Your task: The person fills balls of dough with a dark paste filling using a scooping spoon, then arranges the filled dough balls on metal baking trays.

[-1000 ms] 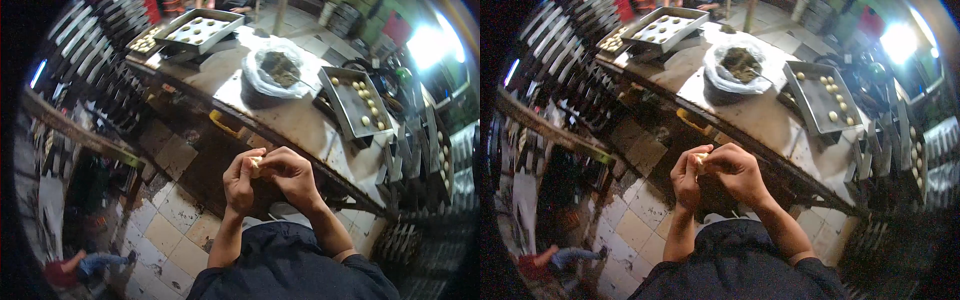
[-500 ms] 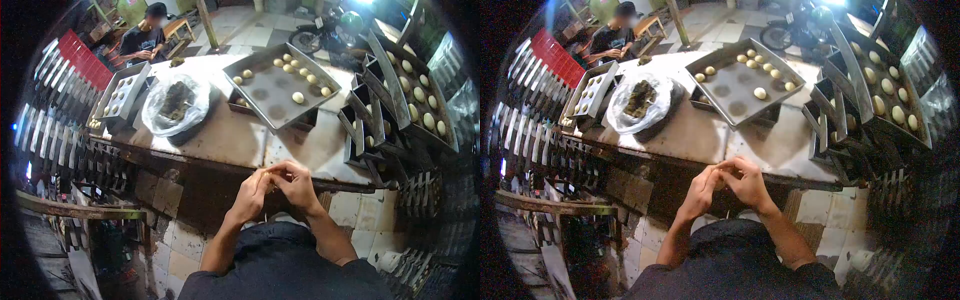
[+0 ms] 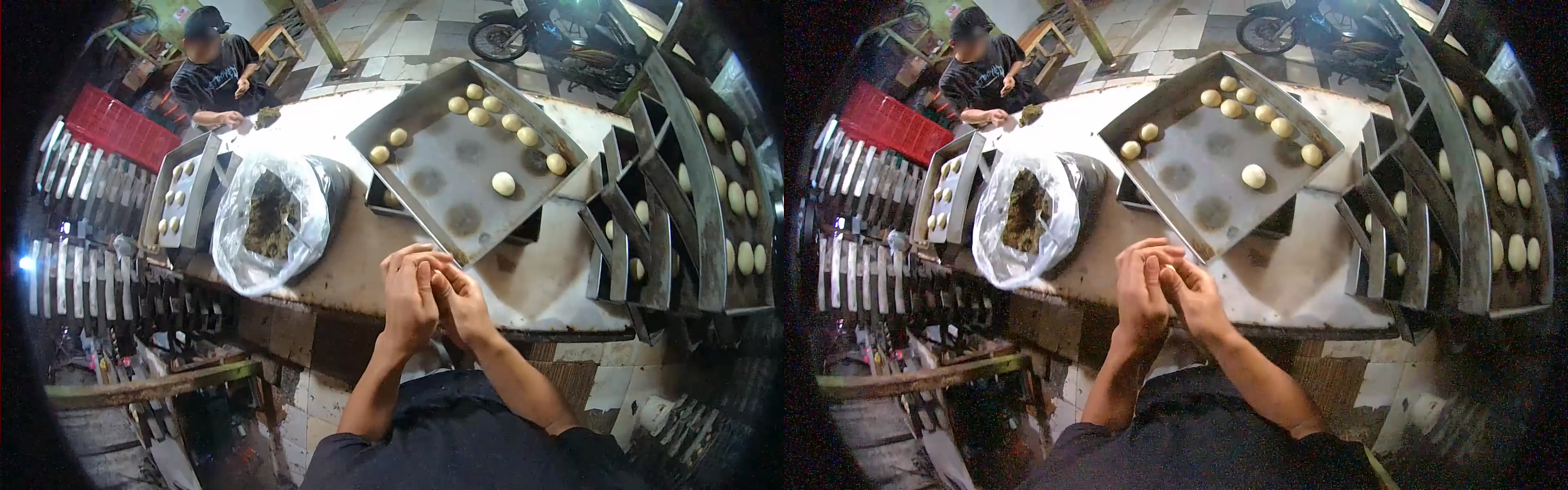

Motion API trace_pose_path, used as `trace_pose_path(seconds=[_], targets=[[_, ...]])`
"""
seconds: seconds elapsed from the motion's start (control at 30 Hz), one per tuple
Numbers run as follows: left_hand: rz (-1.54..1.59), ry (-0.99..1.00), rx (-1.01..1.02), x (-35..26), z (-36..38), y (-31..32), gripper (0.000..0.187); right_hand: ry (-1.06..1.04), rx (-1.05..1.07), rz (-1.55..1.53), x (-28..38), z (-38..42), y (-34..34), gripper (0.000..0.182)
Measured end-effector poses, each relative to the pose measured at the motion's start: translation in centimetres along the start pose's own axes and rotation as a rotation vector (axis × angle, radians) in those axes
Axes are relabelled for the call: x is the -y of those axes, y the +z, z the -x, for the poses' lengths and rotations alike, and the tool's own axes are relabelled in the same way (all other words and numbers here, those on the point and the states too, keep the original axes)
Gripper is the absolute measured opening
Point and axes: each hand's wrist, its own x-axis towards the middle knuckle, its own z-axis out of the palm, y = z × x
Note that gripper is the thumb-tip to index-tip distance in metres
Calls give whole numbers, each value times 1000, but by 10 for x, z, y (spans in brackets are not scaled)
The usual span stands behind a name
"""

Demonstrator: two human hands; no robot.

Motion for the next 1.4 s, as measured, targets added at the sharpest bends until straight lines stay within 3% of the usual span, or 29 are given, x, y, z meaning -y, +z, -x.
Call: trace_pose_path(seconds=[0.03, 0.07, 0.13, 0.17, 0.23, 0.27, 0.3, 0.4, 0.47, 0.57, 0.67, 0.7, 0.73, 0.77, 0.8, 0.87, 0.93, 0.97, 1.0, 1.07, 1.1, 1.2, 1.23, 1.27, 1.3, 1.33, 1.4], targets=[[380, -263, 72, 12, -14, -9, 26, 16, 13, 81, 11, -21, 6, 32], [1048, -546, -1, 16, -28, -17, 37, 13, 18, 356, 20, -45, 9, 32], [940, -372, -198, 53, -58, -19, 46, -326, -84, 1143, 49, -87, 39, 36], [731, -336, -88, 75, -79, -25, 48, -673, -123, 1392, 51, -118, 40, 42], [313, -256, 138, 124, -135, -30, 52, -638, -55, 1721, 37, -179, -12, 44], [232, -198, 113, 150, -162, -13, 52, -601, -19, 1887, 34, -194, -32, 46], [151, -144, 92, 178, -186, 11, 53, -266, -21, 1871, 40, -188, -14, 43], [-368, -202, 83, 225, -232, 59, 53, -491, -193, 1777, 45, -158, 17, 39], [-466, -319, 254, 226, -249, 62, 43, -539, -353, 1674, 44, -113, 28, 33], [-492, -311, 192, 245, -251, 85, 41, -482, -575, 1657, 36, -35, 30, 27], [175, -401, 194, 205, -234, 67, 36, -395, -748, 1626, 30, 41, 34, 22], [683, -394, 193, 200, -214, 74, 42, -367, -819, 1530, 24, 64, 31, 21], [991, -514, 313, 168, -192, 46, 45, -338, -879, 1428, 19, 81, 30, 20], [1124, -500, 407, 158, -165, 40, 46, -357, -927, 1404, 16, 93, 34, 18], [977, -424, 377, 127, -132, 21, 42, -420, -933, 1354, 12, 101, 41, 17], [982, -365, 521, 98, -65, -8, 33, -532, -902, 1250, 2, 102, 53, 16], [1129, -537, 740, 82, 1, -37, 38, -863, -693, 1462, -12, 85, 64, 22], [1204, -647, 719, 72, 25, -53, 38, -1036, -555, 1529, -19, 70, 78, 23], [1306, -716, 576, 69, 52, -60, 33, -1133, -413, 1493, -35, 50, 84, 25], [761, -682, 482, 70, 92, -92, 30, -1094, -113, 1526, -69, 10, 88, 24], [704, -615, 426, 81, 95, -117, 36, -1096, 18, 1426, -97, -10, 77, 23], [1227, -806, 144, 128, 116, -181, 22, -907, 341, 1492, -119, -42, 142, 22], [1274, -822, -14, 121, 110, -208, 23, -943, 318, 1578, -116, -60, 153, 22], [1081, -842, -158, 140, 113, -228, 25, -971, 294, 1662, -113, -85, 166, 23], [1183, -700, -277, 142, 108, -249, 25, -992, 268, 1745, -112, -110, 179, 23], [1276, -556, -395, 143, 104, -270, 25, -810, -14, 2069, -104, -130, 199, 26], [1365, -475, -540, 176, 110, -304, 27, -449, -151, 2288, -104, -187, 190, 34]])
